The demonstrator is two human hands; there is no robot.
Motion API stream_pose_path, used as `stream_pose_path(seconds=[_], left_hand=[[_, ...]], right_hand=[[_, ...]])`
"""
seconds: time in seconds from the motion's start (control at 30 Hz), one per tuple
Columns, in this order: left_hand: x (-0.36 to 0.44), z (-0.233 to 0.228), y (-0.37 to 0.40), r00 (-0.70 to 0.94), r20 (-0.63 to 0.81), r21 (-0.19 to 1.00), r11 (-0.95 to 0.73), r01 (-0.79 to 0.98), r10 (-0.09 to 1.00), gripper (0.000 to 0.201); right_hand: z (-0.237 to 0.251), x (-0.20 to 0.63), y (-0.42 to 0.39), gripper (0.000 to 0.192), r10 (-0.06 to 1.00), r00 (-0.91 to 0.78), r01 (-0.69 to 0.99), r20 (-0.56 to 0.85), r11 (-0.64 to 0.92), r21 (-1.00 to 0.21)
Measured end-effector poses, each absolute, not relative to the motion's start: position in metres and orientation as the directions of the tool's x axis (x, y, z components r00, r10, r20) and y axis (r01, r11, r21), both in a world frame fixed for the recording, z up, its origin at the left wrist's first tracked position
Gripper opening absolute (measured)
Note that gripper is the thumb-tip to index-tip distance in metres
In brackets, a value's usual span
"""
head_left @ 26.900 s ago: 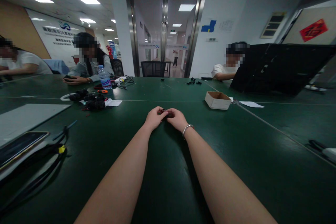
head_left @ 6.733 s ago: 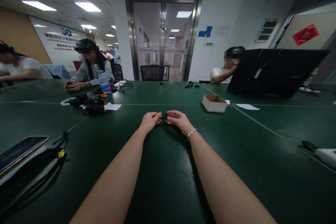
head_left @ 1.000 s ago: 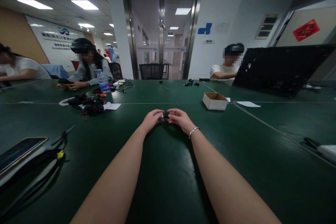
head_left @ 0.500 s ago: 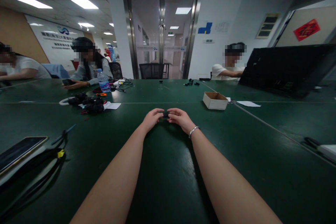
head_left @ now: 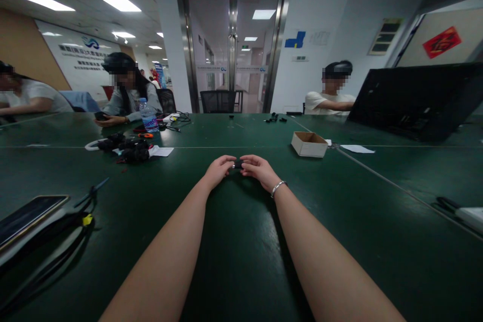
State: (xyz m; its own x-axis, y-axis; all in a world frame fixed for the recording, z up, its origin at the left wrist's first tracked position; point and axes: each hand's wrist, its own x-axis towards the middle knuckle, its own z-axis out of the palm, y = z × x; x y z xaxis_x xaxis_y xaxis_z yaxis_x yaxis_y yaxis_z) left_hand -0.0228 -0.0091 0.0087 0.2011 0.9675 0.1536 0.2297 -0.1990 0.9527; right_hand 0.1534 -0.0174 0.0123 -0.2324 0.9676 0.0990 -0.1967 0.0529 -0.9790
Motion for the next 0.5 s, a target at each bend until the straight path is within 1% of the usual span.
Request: stream_pose_path(seconds=[0.17,0.27,0.4,0.5], left_hand=[[-0.0219,0.0091,-0.0095,0.227,0.143,0.959,-0.192,0.208,0.963,0.033],[-0.022,0.0071,-0.0079,0.207,0.162,0.957,-0.205,0.207,0.965,0.034],[-0.023,0.0045,-0.0057,0.236,0.168,0.952,-0.22,0.215,0.957,0.033],[-0.0238,0.0042,-0.0057,0.216,0.188,0.944,-0.237,0.228,0.958,0.034]], right_hand=[[0.0118,0.1528,-0.0174,0.021,0.968,-0.23,-0.199,0.099,0.053,-0.979],[0.012,0.1523,-0.0176,0.021,0.972,-0.22,-0.196,0.087,0.043,-0.98],[0.0122,0.1522,-0.0176,0.02,0.974,-0.213,-0.195,0.082,0.04,-0.98],[0.012,0.1524,-0.0172,0.02,0.974,-0.21,-0.201,0.085,0.042,-0.979]])
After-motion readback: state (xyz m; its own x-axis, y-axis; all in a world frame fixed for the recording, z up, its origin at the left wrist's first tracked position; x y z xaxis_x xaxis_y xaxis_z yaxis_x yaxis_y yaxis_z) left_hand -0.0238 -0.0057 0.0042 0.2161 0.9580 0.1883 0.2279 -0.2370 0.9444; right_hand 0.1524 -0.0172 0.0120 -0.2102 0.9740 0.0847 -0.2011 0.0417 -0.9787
